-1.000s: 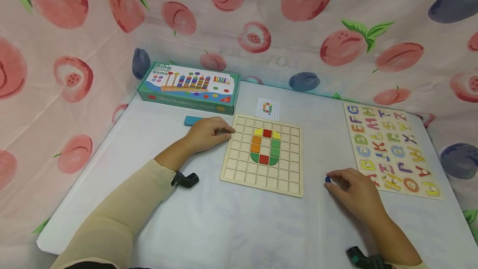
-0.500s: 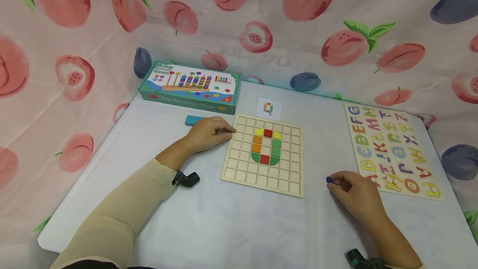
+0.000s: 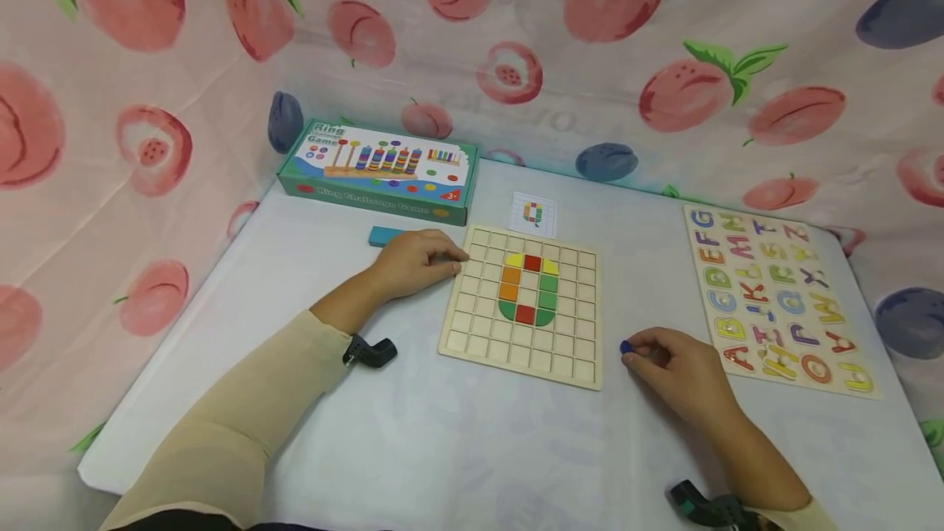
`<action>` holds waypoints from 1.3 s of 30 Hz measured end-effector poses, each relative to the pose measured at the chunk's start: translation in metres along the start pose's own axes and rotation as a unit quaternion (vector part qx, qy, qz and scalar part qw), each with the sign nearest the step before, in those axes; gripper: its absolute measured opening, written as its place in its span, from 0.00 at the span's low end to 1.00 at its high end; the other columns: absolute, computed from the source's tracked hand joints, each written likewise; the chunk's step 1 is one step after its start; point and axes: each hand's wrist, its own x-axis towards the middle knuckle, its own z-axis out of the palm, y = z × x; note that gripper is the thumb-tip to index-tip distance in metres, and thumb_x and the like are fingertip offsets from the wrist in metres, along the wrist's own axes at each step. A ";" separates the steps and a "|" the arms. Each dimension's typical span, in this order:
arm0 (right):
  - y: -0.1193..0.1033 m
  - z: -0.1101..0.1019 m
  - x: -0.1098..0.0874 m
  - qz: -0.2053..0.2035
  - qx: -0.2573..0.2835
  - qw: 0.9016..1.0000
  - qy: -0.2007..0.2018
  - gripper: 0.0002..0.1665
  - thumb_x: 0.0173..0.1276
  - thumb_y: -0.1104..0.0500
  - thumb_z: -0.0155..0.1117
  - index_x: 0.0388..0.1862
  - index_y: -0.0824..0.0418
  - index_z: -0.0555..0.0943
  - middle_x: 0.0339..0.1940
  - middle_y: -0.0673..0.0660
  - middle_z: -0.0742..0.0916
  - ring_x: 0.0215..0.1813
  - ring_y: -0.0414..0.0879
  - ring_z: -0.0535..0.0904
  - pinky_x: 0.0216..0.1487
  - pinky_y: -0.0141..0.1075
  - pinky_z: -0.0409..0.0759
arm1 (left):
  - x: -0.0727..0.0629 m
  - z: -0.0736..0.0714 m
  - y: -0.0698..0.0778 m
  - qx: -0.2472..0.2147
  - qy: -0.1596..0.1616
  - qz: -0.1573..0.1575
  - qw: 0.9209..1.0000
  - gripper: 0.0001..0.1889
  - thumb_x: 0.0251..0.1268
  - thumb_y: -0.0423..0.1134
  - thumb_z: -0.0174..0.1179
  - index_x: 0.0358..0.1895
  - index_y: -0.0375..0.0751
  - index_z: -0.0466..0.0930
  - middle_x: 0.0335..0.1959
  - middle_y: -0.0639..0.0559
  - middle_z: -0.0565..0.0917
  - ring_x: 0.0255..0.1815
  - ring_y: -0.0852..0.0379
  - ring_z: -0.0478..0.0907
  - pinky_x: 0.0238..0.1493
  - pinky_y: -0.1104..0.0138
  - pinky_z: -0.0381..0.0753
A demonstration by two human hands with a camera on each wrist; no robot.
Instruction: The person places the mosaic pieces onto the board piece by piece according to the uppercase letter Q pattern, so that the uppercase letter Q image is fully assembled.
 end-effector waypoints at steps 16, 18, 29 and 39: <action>-0.048 0.017 0.014 -0.019 0.083 0.995 -0.048 0.09 0.64 0.60 0.82 0.41 0.54 0.90 0.30 0.46 0.85 0.30 0.43 0.74 0.30 0.34 0.72 | 0.001 0.001 0.000 0.006 -0.002 0.010 1.000 0.12 0.71 0.44 0.73 0.54 0.53 0.93 0.51 0.59 0.88 0.34 0.59 0.75 0.37 0.64 0.75; -0.054 0.019 0.016 -0.019 0.090 0.994 -0.056 0.09 0.64 0.60 0.82 0.41 0.55 0.90 0.28 0.47 0.84 0.29 0.44 0.74 0.29 0.34 0.72 | 0.001 0.001 0.000 0.006 -0.002 0.010 1.000 0.12 0.71 0.44 0.73 0.54 0.53 0.93 0.51 0.59 0.89 0.34 0.59 0.75 0.37 0.64 0.75; -0.079 0.039 0.024 -0.028 0.091 0.991 -0.090 0.06 0.64 0.61 0.80 0.38 0.54 0.90 0.30 0.44 0.85 0.34 0.43 0.77 0.34 0.34 0.76 | 0.000 -0.003 0.004 -0.001 -0.001 0.012 1.000 0.12 0.71 0.43 0.73 0.54 0.51 0.93 0.50 0.58 0.89 0.33 0.59 0.75 0.36 0.64 0.75; -0.088 0.047 0.031 -0.044 0.045 0.994 -0.090 0.06 0.64 0.58 0.81 0.35 0.53 0.89 0.26 0.42 0.84 0.32 0.41 0.76 0.35 0.37 0.74 | 0.001 -0.001 0.001 0.008 0.000 0.023 1.000 0.12 0.70 0.43 0.74 0.54 0.51 0.93 0.51 0.58 0.89 0.32 0.60 0.75 0.36 0.64 0.75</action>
